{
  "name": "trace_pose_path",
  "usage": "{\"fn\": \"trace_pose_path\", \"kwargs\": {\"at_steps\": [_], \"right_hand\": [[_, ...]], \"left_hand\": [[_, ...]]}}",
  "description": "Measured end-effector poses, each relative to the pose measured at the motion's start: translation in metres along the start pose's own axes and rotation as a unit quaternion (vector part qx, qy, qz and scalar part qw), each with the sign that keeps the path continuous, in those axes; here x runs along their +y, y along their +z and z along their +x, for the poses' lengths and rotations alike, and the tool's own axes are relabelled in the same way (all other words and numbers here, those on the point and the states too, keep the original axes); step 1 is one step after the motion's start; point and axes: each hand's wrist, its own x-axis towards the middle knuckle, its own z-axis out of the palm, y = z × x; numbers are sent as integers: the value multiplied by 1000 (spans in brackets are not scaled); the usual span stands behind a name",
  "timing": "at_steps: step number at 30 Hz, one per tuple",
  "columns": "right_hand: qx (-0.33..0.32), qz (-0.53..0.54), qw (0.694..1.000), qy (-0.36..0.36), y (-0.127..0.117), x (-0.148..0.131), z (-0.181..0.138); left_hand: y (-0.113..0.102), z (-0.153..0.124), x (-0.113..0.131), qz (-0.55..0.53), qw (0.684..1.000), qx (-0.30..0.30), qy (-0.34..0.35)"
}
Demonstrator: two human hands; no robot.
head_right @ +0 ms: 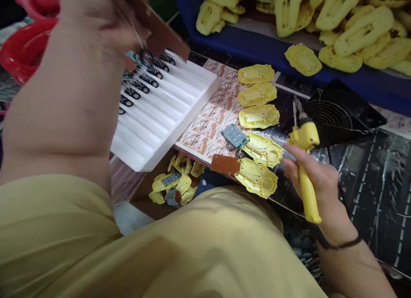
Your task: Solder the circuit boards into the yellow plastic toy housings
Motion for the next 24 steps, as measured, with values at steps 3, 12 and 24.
{"fn": "trace_pose_path", "kwargs": {"at_steps": [3,12,24], "right_hand": [[-50,11,997,-59,19,12,42],[-155,-74,984,-48,80,65,64],[-34,-50,997,-48,14,25,0]], "left_hand": [[28,-63,54,-142,974,-178,13],[141,-122,96,18,925,-334,180],[178,-124,98,21,919,-314,237]]}}
